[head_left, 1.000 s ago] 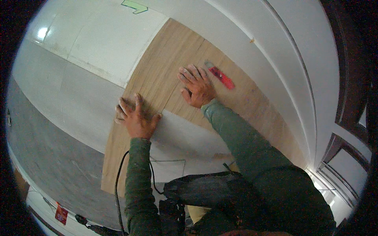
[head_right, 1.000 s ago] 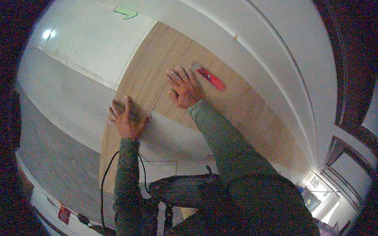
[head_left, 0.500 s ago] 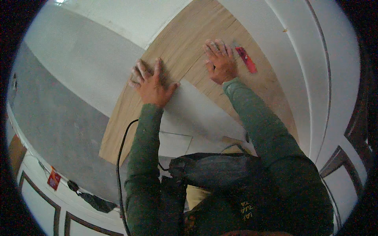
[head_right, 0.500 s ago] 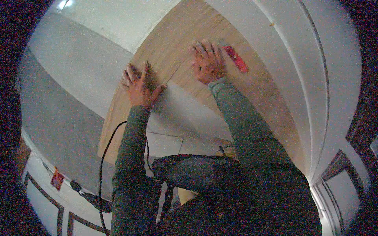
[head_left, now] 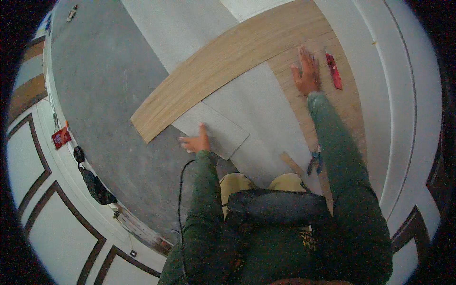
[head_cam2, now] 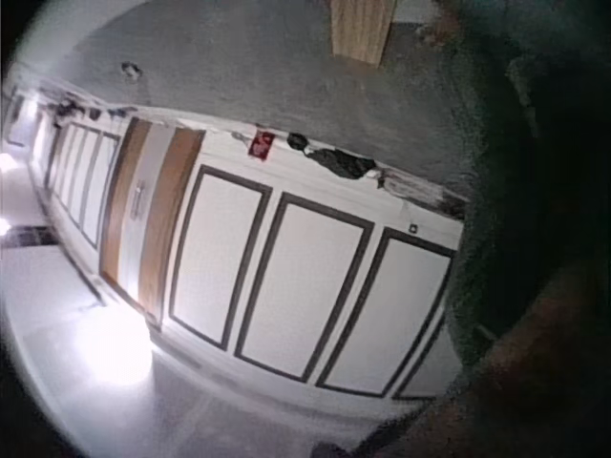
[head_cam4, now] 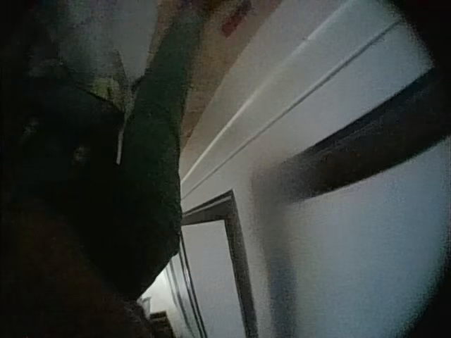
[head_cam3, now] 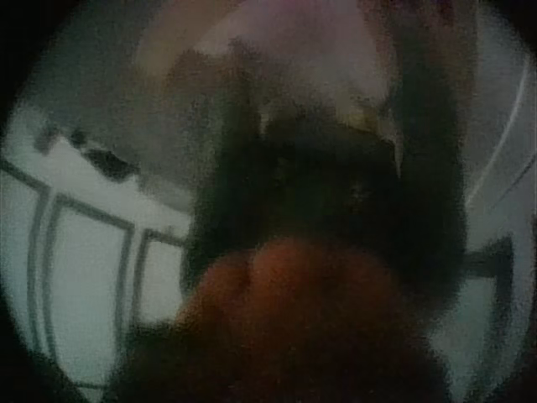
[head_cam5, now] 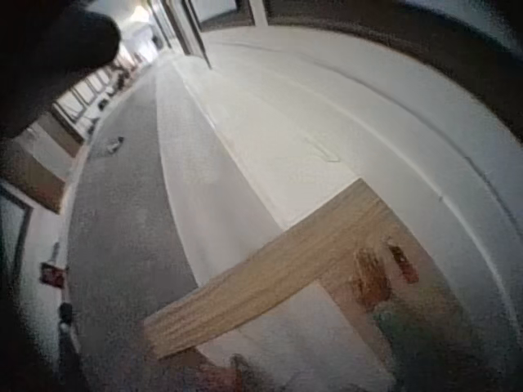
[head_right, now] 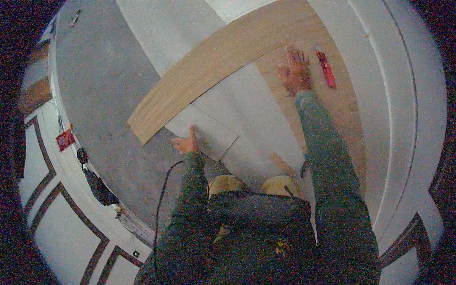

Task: The person positions and aligns wood-textured tiles on a floor, using a utility knife to score a piece and a scribe tool to mark or cut a smaller section.

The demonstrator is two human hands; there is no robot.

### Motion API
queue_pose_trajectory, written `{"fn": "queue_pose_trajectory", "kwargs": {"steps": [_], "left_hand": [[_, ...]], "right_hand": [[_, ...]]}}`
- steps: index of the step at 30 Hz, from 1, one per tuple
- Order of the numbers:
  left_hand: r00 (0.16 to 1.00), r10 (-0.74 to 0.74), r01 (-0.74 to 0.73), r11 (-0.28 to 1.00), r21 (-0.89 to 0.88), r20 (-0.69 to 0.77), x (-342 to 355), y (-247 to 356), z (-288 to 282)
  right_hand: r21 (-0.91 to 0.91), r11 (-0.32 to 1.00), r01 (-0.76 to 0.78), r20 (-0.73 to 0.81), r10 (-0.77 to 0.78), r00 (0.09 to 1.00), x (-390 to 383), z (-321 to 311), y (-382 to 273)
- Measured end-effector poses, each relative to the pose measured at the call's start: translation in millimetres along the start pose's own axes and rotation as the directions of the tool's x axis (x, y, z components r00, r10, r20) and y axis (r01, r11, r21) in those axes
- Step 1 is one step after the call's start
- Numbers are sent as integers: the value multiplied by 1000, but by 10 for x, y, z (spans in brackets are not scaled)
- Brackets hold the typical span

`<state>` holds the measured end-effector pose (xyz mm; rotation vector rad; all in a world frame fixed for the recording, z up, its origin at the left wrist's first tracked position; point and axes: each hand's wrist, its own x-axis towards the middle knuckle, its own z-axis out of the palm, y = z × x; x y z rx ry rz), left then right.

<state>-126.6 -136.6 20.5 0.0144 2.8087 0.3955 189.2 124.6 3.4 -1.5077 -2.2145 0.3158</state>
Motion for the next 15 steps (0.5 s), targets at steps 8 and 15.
{"fn": "queue_pose_trajectory", "kwargs": {"steps": [8,15], "left_hand": [[965,-176,142,974,178,192,-444,171,155],[962,-64,32,992,124,267,-479,59,301]], "right_hand": [[414,893,-177,376,10,927,-2108,-387,-1057],[455,860,-232,469,-10,883,-2319,-453,-1205]]}}
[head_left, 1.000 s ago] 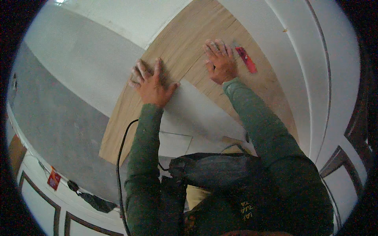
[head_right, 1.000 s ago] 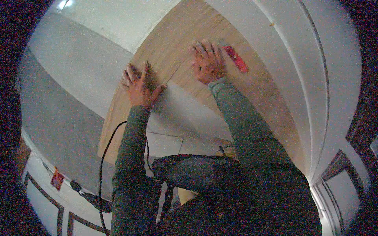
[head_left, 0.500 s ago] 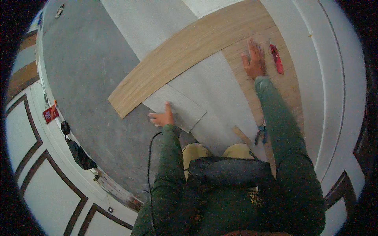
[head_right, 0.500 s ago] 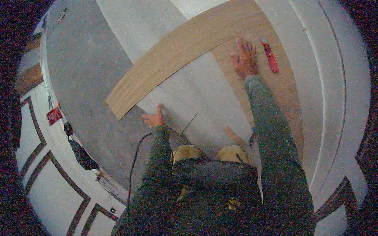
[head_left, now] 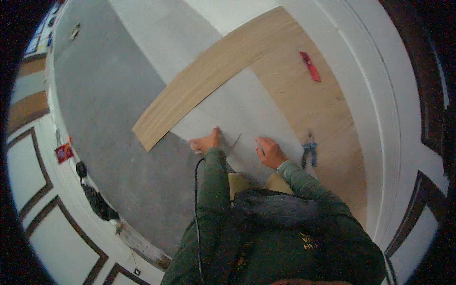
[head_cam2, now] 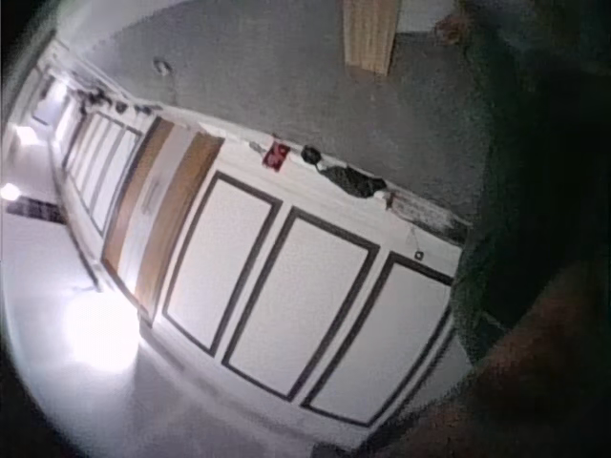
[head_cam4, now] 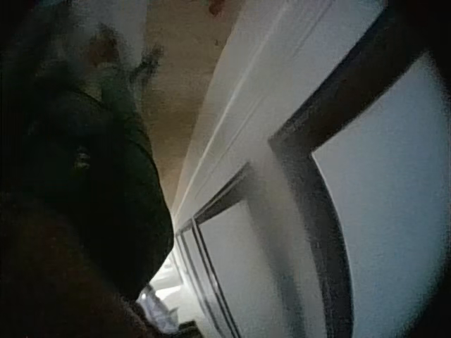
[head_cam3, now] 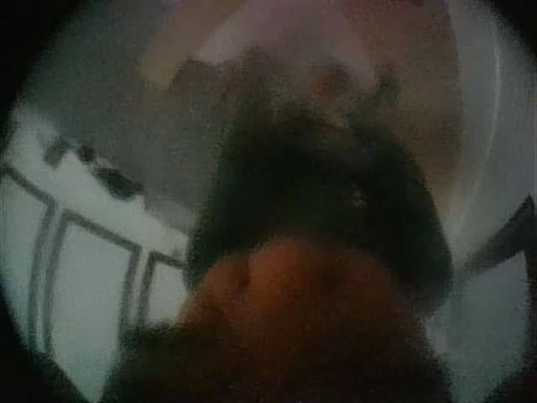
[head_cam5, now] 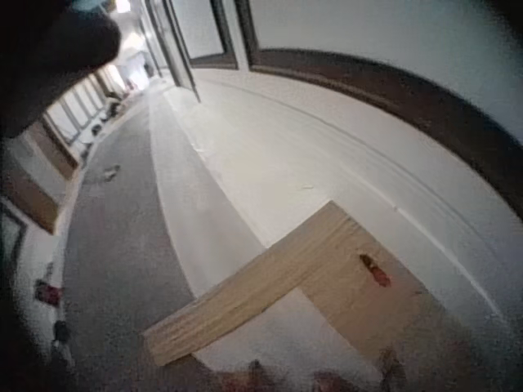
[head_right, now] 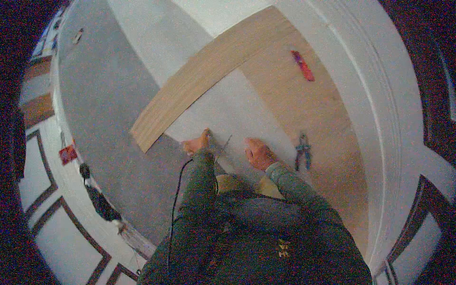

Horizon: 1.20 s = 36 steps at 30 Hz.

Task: The person positions and aligns wood-textured tiles on a floor, using a utility knife to score a piece and a scribe tool to mark or cut a smaller section.

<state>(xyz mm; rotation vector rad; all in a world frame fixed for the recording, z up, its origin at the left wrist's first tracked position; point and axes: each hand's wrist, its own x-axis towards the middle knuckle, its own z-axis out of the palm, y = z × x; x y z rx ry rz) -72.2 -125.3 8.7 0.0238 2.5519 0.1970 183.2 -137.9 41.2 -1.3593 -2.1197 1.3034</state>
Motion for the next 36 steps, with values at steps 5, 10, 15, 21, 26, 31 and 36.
{"fn": "queue_pose_trajectory", "kwargs": {"steps": [5,10,15,21,26,31,36], "left_hand": [[979,116,-124,992,-37,-165,300,-109,-335],[997,73,-75,990,-120,-25,856,-456,-429],[993,37,-5,963,-270,115,772,-502,-264],[906,-11,171,924,-341,424,221,-332,-457],[845,334,-292,942,-163,417,939,-1163,-551],[738,161,-5,972,-234,655,166,-1044,-376],[818,389,104,625,-773,424,-48,-887,-293]], "right_hand": [[-203,978,50,17,-47,999,512,405,-564],[-282,959,-37,42,50,998,814,809,-1142],[-328,902,-282,-126,255,959,872,859,-832],[-116,964,-241,-149,223,963,1049,649,-393],[129,956,-264,19,264,964,976,628,-641],[72,910,-409,44,407,913,411,329,-259],[268,934,-235,-33,252,967,421,220,-165]]}}
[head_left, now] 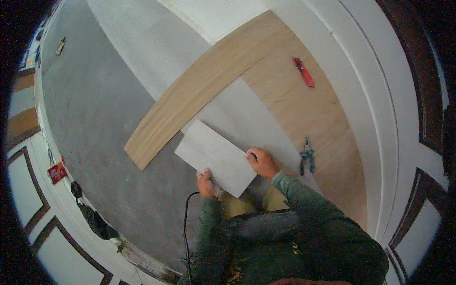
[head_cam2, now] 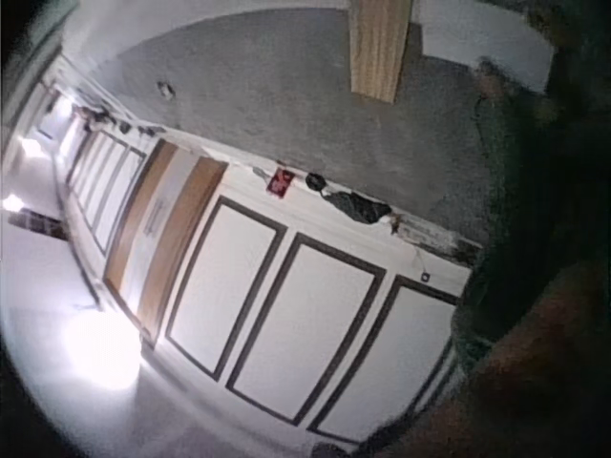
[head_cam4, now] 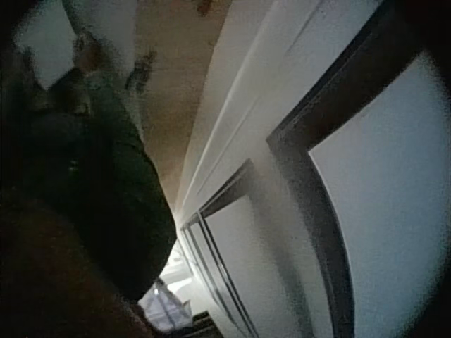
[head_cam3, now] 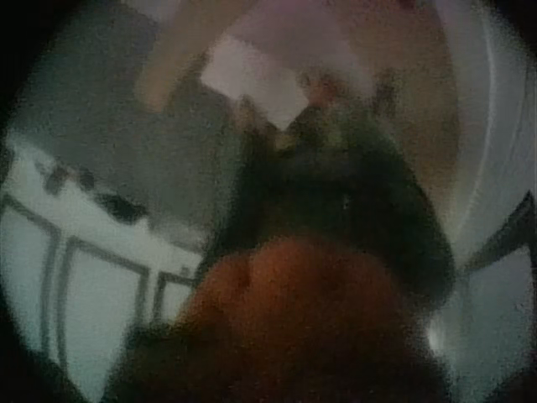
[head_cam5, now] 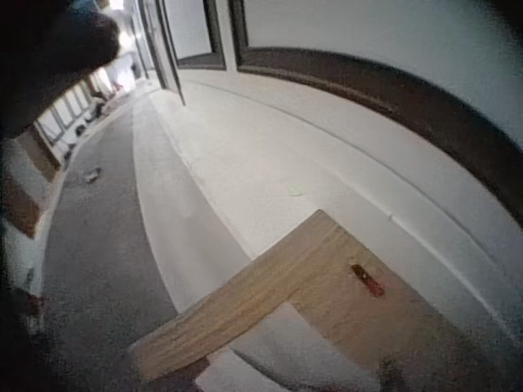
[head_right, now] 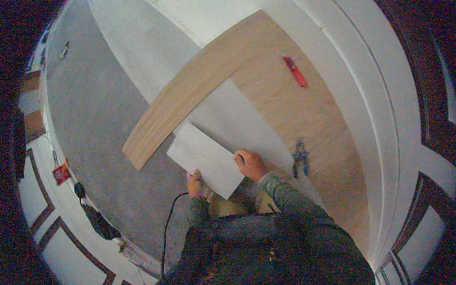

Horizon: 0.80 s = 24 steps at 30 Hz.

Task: The person positions and aligns wood-textured tiles on a floor, using a utility knife to score a piece and a scribe tool to mark or cut a smaller section.

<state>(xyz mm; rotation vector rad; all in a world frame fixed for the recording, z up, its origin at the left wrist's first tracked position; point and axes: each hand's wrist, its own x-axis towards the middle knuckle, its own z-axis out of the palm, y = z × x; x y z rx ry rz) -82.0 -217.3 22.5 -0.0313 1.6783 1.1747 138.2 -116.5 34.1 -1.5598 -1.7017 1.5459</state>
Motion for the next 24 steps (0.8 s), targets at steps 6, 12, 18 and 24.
{"fn": "queue_pose_trajectory", "kwargs": {"steps": [6,12,18,24], "left_hand": [[967,119,-123,992,-6,-227,328,1005,561],[963,185,-199,978,-59,-196,1225,1242,904],[948,235,-198,964,177,-217,1789,1091,704],[747,634,-189,490,851,-200,1661,1163,1207]], "right_hand": [[-438,885,157,-345,-327,880,1298,-744,-176],[-799,571,189,-221,-571,790,2578,-1435,-265],[-814,572,101,-266,-521,811,2643,-1301,-167],[-823,564,66,-258,-476,841,2590,-1452,-144]]}}
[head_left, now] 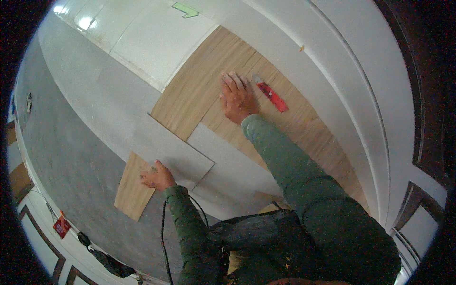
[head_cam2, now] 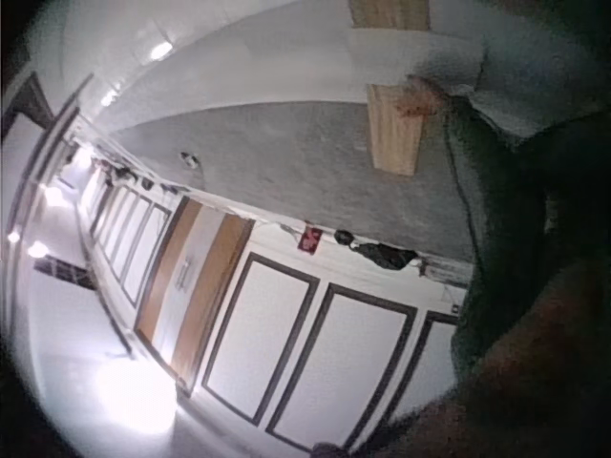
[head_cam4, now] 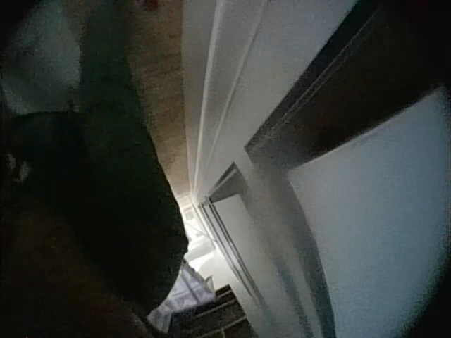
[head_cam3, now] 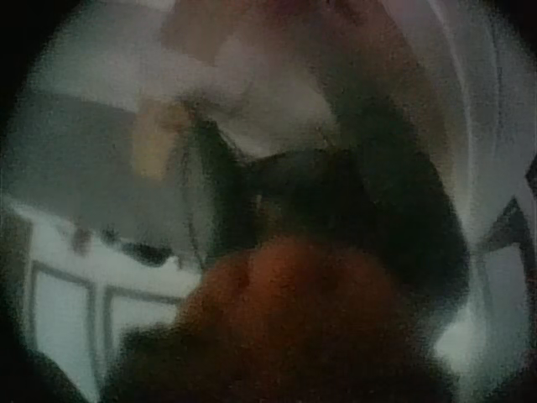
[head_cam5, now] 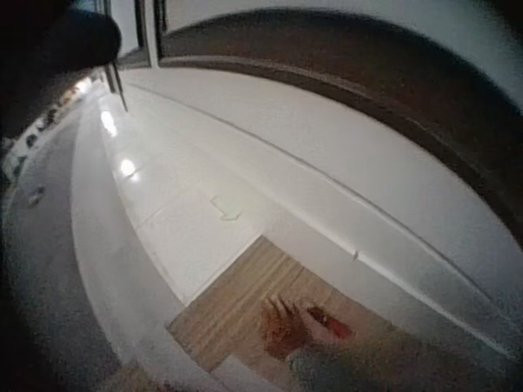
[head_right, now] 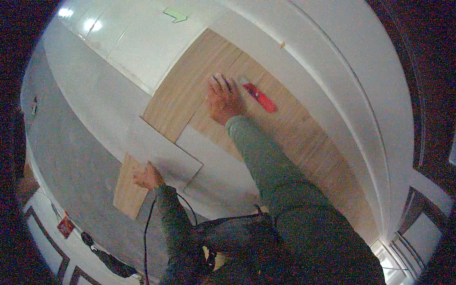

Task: The person positions and aligns wood-textured tiles on a floor, using a utility knife to score a piece and a scribe tool to mark or cut a smaller section.

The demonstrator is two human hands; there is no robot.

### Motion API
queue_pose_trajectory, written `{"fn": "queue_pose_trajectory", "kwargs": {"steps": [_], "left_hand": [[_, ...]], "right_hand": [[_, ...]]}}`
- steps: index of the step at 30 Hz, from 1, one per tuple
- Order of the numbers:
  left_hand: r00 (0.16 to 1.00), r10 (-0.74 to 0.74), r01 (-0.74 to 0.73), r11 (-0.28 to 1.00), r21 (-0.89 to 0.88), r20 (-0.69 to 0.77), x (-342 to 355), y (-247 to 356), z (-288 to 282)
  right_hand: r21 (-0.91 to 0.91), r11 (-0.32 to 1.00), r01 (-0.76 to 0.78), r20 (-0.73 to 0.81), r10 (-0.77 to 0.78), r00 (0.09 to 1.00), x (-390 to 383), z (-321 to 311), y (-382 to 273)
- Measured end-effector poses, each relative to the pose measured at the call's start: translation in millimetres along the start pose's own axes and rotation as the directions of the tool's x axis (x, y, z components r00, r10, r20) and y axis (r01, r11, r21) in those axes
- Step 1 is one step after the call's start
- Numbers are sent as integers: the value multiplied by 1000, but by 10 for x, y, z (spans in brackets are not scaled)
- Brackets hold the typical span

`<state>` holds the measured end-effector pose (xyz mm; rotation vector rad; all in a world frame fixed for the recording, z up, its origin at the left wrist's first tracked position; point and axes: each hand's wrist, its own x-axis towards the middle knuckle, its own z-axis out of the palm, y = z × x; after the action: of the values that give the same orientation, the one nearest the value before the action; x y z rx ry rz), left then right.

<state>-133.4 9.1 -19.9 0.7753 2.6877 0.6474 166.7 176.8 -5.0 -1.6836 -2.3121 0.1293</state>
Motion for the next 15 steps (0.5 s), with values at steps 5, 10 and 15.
{"fn": "queue_pose_trajectory", "kwargs": {"steps": [5,10,15], "left_hand": [[752,659,-659,752,-24,-8,189,1522,528],[795,484,-595,742,310,366,21,2440,951],[782,496,-601,761,245,377,53,2489,947]], "right_hand": [[74,997,-21,-9,21,1000,58,2,-65],[85,996,-32,-5,33,999,52,100,-53],[87,996,-29,32,26,999,63,80,-55]]}}
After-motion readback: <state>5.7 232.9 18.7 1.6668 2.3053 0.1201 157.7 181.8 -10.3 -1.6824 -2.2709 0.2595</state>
